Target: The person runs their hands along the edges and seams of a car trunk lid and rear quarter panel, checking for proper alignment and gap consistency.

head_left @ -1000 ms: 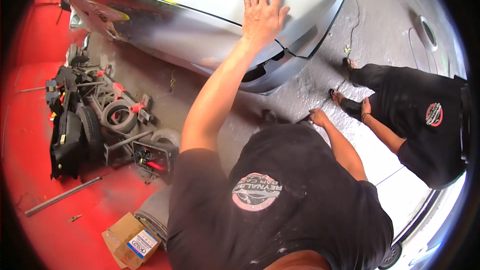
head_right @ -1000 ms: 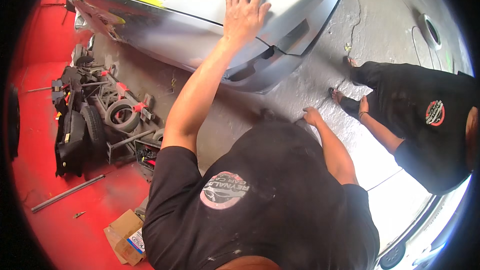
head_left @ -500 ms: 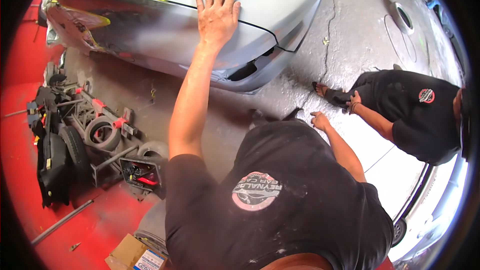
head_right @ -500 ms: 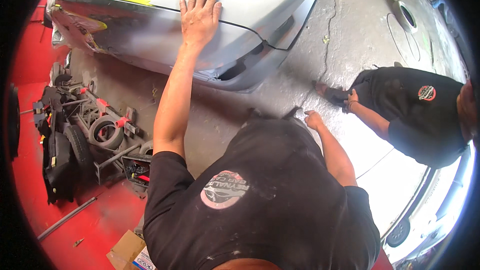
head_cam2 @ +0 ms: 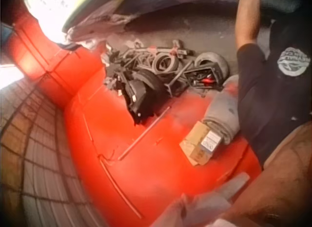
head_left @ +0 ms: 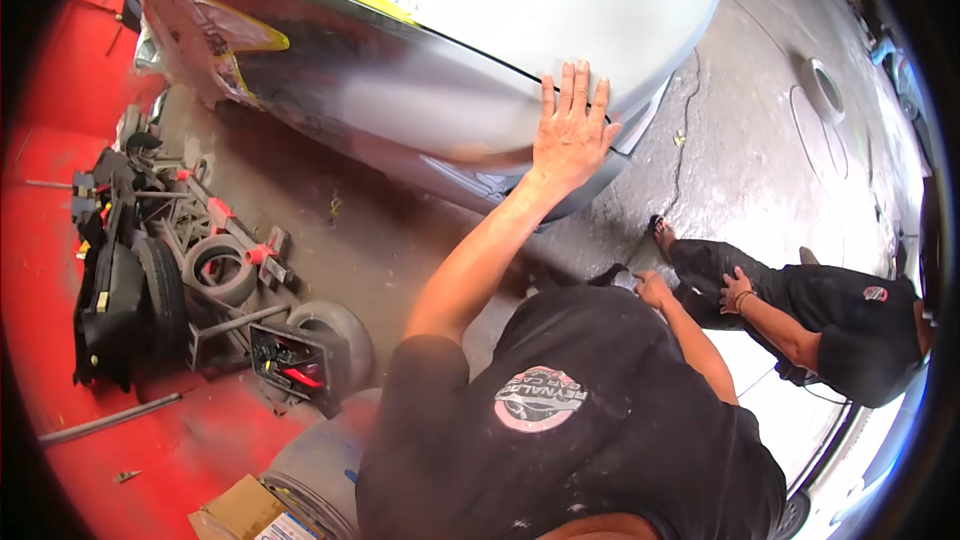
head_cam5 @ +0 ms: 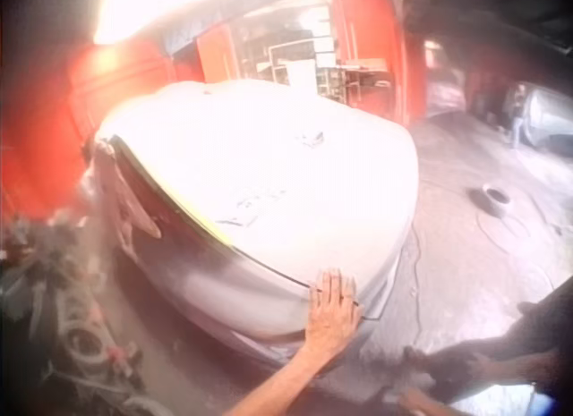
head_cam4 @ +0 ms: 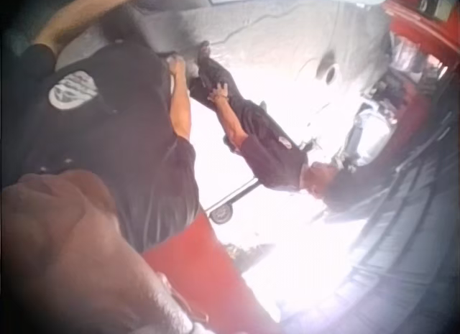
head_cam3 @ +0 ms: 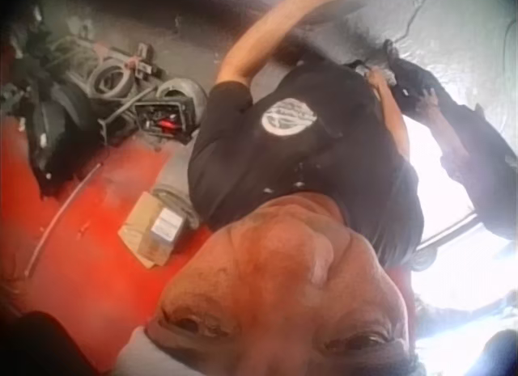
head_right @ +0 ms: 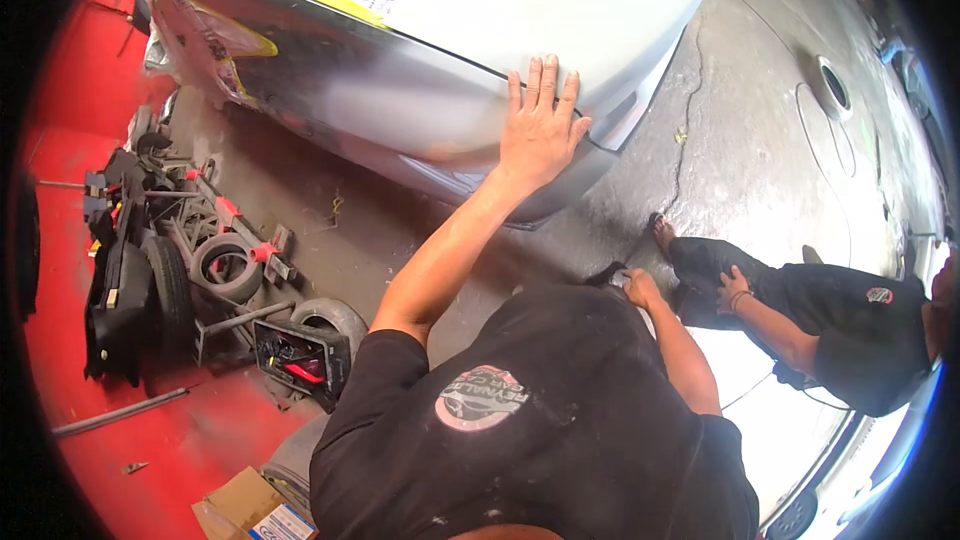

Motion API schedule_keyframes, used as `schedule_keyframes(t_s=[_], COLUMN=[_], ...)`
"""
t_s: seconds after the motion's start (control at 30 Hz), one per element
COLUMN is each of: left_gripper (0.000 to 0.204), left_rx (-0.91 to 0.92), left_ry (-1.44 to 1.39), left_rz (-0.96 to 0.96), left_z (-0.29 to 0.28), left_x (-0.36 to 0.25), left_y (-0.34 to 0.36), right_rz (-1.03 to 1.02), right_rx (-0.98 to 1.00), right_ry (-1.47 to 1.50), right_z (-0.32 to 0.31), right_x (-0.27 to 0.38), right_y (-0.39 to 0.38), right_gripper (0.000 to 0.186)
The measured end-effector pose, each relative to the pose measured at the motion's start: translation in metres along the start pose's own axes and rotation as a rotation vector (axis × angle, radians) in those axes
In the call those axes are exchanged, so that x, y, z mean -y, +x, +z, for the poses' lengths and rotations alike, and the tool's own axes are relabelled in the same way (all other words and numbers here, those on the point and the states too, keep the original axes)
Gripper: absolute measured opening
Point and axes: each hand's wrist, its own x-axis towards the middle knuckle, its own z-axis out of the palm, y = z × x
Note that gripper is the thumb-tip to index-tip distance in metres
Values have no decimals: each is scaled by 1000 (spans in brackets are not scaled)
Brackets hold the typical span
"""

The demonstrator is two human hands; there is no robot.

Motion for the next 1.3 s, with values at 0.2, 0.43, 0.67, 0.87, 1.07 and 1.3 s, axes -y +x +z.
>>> schedule_keyframes(t_s=[0.2, 0.43, 0.67, 0.87, 1.07, 1.3], left_gripper=[53, 57, 54, 61, 60, 56], left_rx=[46, -127, -47, 14, 7, -12], left_ry=[104, 178, 361, 326, 383, 412], left_rz=[1, -273, -413, -556, -571, -586], left_z=[-15, -23, -15, 8, 14, 7], left_x=[60, 97, 91, 52, 35, 29], left_y=[6, 30, 40, 63, 69, 60], right_rz=[23, 48, -16, -59, -17, 65], right_rx=[-110, -74, -91, -140, -58, 39], right_ry=[41, 43, 52, -31, 8, 42], right_z=[-15, -22, -43, -67, -88, -113], right_x=[6, -27, -74, -121, -160, -180], right_y=[1, 4, 40, 67, 84, 67], right_gripper=[42, 42, 42, 41, 35, 38])
